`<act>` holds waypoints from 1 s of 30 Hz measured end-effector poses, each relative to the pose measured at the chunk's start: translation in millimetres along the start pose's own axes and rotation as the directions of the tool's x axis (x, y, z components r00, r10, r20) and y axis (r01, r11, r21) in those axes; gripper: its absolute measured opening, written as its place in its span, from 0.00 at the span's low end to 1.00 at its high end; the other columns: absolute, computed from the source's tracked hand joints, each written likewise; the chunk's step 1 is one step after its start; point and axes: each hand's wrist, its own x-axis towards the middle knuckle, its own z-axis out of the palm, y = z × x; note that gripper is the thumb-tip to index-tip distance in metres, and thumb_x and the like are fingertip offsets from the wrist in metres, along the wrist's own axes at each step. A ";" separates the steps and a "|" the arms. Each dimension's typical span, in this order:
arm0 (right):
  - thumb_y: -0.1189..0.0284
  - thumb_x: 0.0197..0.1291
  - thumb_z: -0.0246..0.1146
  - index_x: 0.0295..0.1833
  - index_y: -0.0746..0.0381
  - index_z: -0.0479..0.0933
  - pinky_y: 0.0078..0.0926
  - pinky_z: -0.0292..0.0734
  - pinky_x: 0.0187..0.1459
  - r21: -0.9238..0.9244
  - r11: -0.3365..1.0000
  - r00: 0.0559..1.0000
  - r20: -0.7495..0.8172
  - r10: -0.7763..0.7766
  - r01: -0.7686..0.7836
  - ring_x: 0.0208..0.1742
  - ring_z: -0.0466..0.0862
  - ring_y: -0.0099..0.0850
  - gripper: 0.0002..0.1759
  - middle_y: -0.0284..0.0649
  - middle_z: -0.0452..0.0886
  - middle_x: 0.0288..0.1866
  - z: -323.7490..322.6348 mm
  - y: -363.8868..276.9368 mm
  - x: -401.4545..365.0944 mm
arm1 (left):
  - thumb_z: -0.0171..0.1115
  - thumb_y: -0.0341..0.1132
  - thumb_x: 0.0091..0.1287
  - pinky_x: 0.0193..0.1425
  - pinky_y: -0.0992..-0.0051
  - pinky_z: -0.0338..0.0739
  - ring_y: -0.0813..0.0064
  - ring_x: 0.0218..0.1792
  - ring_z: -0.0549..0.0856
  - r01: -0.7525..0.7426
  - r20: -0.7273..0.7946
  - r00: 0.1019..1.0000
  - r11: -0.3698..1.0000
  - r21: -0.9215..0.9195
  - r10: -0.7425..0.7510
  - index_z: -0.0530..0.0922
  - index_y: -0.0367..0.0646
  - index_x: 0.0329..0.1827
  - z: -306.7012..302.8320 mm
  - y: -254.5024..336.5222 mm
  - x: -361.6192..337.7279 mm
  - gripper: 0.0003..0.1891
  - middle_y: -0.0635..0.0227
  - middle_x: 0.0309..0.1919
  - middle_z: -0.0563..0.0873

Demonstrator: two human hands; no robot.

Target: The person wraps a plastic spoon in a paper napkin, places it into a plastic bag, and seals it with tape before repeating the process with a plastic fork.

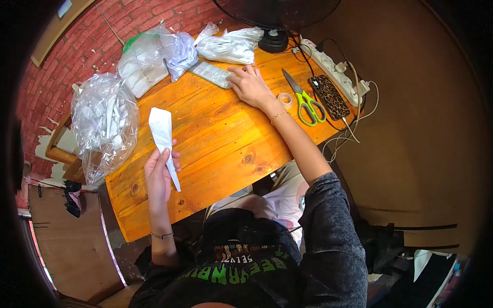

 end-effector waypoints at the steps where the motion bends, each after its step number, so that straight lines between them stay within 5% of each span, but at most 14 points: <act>1: 0.67 0.59 0.52 0.45 0.57 0.78 0.36 0.60 0.55 0.001 1.000 1.000 0.022 -0.011 0.011 0.54 0.67 0.38 0.13 0.34 0.72 0.55 -0.4 1.1 2.0 | 0.48 0.33 0.68 0.29 0.83 0.70 0.84 0.24 0.74 0.009 0.005 1.000 1.000 0.005 -0.009 0.71 0.29 0.53 1.3 0.6 1.2 0.16 0.68 0.29 0.78; 11: 0.67 0.59 0.53 0.45 0.59 0.77 0.36 0.60 0.54 -0.070 0.987 0.987 0.078 -0.142 0.147 0.50 0.69 0.34 0.12 0.34 0.73 0.46 7.0 9.8 14.6 | 0.48 0.33 0.68 0.29 0.83 0.72 0.85 0.25 0.75 0.051 0.006 0.999 0.998 0.046 -0.051 0.72 0.29 0.53 3.3 -3.1 9.2 0.17 0.67 0.28 0.80; 20: 0.70 0.51 0.57 0.29 0.60 0.78 0.32 0.62 0.48 -0.132 0.955 0.958 0.143 -0.248 0.267 0.47 0.69 0.32 0.07 0.33 0.73 0.37 8.5 8.2 39.5 | 0.49 0.34 0.68 0.29 0.82 0.70 0.86 0.25 0.74 0.034 0.083 0.996 0.995 0.092 -0.041 0.71 0.31 0.54 8.8 3.9 20.3 0.17 0.69 0.28 0.79; 23: 0.70 0.48 0.59 0.26 0.60 0.78 0.31 0.63 0.47 -0.044 0.967 0.968 0.045 -0.248 0.250 0.45 0.70 0.31 0.06 0.32 0.73 0.33 12.0 11.9 42.9 | 0.49 0.34 0.68 0.29 0.82 0.71 0.86 0.25 0.75 0.021 0.094 0.995 0.993 0.112 -0.031 0.71 0.31 0.54 5.9 7.6 21.3 0.17 0.69 0.29 0.79; 30: 0.69 0.48 0.60 0.27 0.62 0.79 0.32 0.64 0.49 0.044 0.975 0.962 0.155 -0.223 0.219 0.46 0.71 0.32 0.07 0.34 0.75 0.35 -16.3 3.0 23.8 | 0.50 0.35 0.68 0.30 0.83 0.71 0.85 0.25 0.75 0.020 0.100 0.994 0.985 0.173 -0.038 0.72 0.31 0.53 -13.1 4.5 23.5 0.17 0.68 0.29 0.80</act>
